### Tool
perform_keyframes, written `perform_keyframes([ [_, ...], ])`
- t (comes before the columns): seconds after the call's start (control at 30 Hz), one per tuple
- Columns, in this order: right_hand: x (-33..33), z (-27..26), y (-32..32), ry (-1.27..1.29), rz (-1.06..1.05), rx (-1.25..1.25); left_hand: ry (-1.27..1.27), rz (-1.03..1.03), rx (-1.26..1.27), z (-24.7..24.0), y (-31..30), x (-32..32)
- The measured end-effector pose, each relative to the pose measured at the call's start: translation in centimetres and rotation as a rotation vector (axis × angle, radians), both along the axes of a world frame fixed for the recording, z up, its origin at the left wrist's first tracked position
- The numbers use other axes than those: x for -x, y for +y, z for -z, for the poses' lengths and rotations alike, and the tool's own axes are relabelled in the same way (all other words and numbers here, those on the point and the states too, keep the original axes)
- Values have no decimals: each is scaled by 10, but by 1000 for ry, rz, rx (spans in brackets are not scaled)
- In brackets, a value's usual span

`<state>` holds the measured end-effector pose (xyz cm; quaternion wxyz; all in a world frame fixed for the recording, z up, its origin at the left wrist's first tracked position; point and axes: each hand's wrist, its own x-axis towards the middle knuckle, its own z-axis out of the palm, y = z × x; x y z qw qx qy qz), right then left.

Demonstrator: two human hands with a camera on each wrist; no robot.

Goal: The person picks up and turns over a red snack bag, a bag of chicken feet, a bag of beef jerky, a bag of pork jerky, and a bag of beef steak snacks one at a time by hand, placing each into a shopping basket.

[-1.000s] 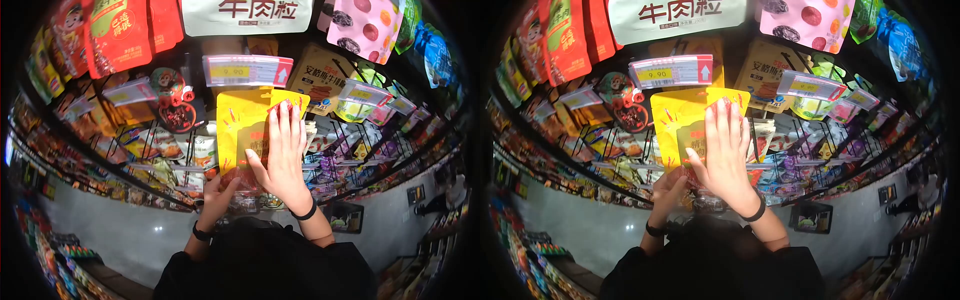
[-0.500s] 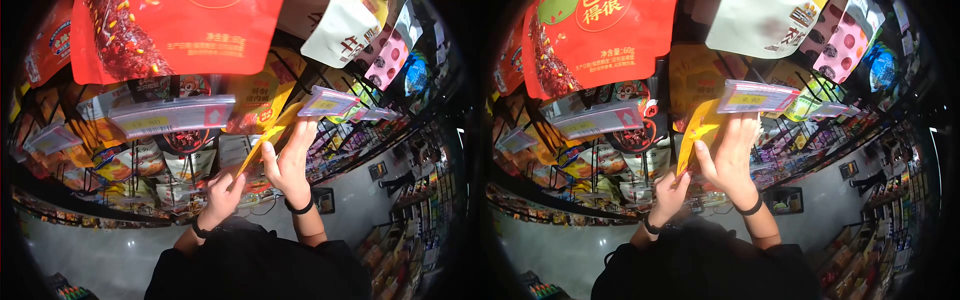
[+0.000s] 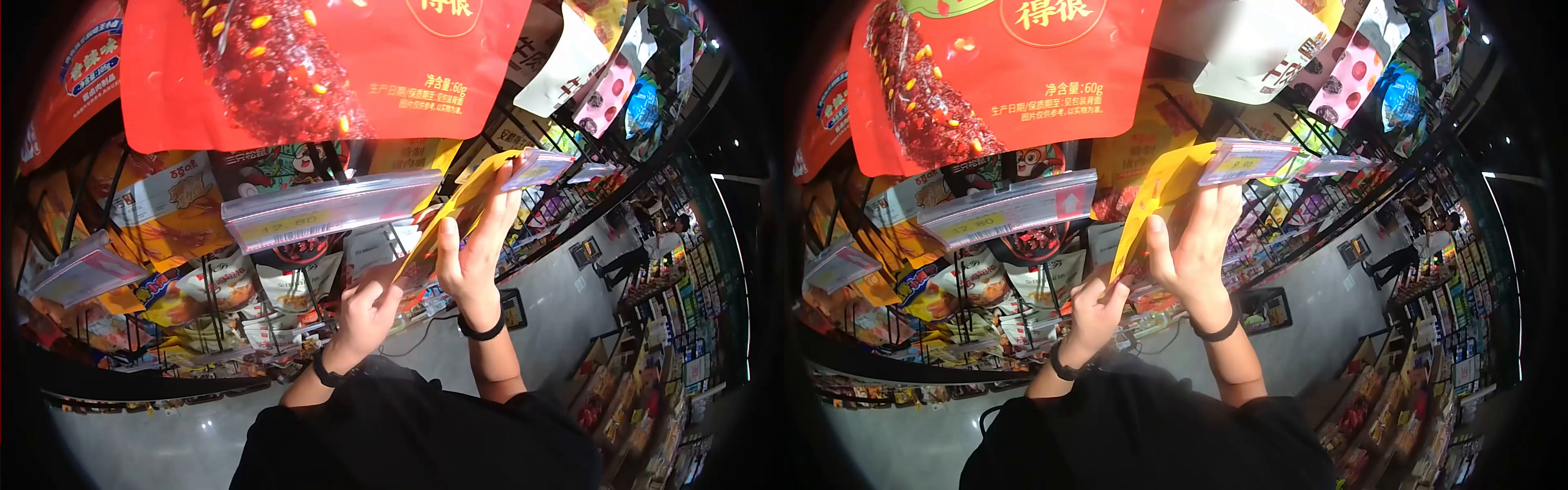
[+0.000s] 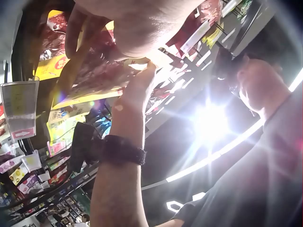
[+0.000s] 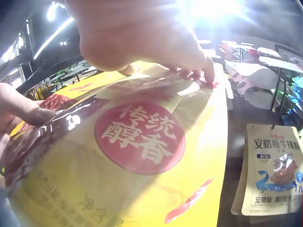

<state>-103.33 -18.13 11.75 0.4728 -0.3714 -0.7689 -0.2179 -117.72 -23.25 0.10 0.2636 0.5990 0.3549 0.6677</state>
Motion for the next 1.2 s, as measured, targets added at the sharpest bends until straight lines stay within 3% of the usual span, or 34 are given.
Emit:
perform_keyframes([
  [0.2,9,2,-6,14,48,19,-56,91,68,-5,-7,7],
  [0.3,5,10,7,89,13,21,47,118,163,-2,-2,11],
  [0.53,8,-1,0,61,45,-38,54,47,-27,-13,-4,8],
  [0.63,8,-3,3,84,55,-50,-56,95,37,-15,-2,2],
  [0.73,7,-5,10,127,13,-55,1,126,130,-22,-4,8],
  [0.93,12,-8,3,43,97,-98,-22,45,-6,-14,-4,6],
  [1.2,10,0,8,88,16,-3,-11,102,74,-19,-1,7],
])
